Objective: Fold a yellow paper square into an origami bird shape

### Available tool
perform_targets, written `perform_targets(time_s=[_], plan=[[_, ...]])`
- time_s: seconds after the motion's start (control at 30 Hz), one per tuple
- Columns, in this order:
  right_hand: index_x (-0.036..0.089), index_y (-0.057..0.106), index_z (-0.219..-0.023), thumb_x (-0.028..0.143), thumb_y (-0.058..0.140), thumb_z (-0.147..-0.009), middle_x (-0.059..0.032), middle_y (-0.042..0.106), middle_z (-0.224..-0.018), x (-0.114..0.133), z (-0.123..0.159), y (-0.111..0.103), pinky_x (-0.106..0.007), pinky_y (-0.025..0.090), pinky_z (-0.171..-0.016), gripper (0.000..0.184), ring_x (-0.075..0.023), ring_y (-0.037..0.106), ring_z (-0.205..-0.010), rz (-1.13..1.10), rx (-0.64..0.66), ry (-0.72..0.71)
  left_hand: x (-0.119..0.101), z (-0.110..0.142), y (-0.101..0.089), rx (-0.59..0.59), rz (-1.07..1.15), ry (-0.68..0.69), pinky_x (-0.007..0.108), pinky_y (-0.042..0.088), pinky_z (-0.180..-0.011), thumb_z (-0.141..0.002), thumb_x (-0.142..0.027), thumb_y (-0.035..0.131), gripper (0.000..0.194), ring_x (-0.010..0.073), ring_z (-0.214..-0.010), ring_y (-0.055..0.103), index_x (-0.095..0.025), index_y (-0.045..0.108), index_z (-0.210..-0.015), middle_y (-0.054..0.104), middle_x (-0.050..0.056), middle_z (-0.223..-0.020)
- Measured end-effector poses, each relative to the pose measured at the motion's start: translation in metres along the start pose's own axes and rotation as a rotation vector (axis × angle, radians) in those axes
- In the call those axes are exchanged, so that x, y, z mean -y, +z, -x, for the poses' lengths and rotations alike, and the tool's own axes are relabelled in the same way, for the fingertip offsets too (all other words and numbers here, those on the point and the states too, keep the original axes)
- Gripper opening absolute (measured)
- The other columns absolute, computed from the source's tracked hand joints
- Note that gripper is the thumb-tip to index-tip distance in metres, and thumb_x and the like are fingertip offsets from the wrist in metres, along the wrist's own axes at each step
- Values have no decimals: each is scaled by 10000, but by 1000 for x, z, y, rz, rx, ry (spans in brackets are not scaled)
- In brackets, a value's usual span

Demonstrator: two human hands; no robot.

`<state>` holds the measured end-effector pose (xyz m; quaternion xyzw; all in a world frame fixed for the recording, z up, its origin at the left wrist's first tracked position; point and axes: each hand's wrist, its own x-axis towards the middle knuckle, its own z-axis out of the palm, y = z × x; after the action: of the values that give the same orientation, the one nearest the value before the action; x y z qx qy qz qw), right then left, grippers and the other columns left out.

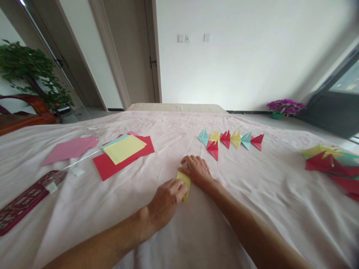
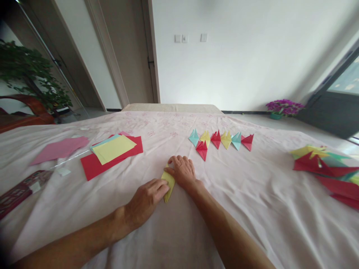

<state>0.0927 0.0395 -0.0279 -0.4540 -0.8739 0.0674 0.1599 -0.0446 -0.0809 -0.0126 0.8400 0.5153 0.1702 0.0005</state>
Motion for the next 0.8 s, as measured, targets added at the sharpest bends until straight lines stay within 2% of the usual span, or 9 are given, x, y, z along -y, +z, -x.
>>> perform_targets(time_s=[0.1,0.2,0.4,0.67,0.73,0.8], plan=[[260,567,-1062,443,586,-885,-30,592,-1008,-1,0,2,-330,296,-838,255,-207,485,-980,-3,-12,2,1,3,11,-110,-117,62,334,507,-936,-897,-40,475,204,195,-1066,610,-137,604,-1020,657,97,-1110],[262,566,-1060,453,594,-880,-23,594,-1004,-2,0,3,-329,297,-842,265,-204,489,-978,-11,-18,-1,2,9,21,-126,-232,99,338,473,-1004,-877,-4,445,317,204,-1146,592,-85,583,-1150,640,146,-1215],[261,563,-1058,457,595,-879,-23,602,-1013,-3,0,4,-329,298,-834,267,-207,492,-979,-16,-24,-1,-2,11,25,-77,-356,73,385,474,-1002,-865,-10,432,397,231,-1151,602,-68,544,-1241,623,185,-1252],[261,564,-1060,453,593,-882,-29,599,-1014,-2,1,4,-338,293,-835,264,-211,489,-986,-9,-26,11,-4,14,17,-57,-291,17,462,400,-1039,-891,-84,479,411,255,-1228,527,-161,515,-1293,581,149,-1306],[259,564,-1057,449,594,-882,-29,600,-1012,-2,1,4,-336,294,-836,261,-209,491,-984,-10,-29,12,-3,10,10,-47,-247,14,469,402,-1024,-903,-118,495,361,249,-1201,540,-178,547,-1256,603,133,-1267],[257,565,-1055,449,598,-879,-29,604,-1010,-2,1,4,-332,296,-835,263,-209,494,-982,-13,-32,12,-2,0,0,-23,-173,0,476,413,-997,-918,-186,516,210,231,-1080,596,-197,634,-1091,671,91,-1102]])
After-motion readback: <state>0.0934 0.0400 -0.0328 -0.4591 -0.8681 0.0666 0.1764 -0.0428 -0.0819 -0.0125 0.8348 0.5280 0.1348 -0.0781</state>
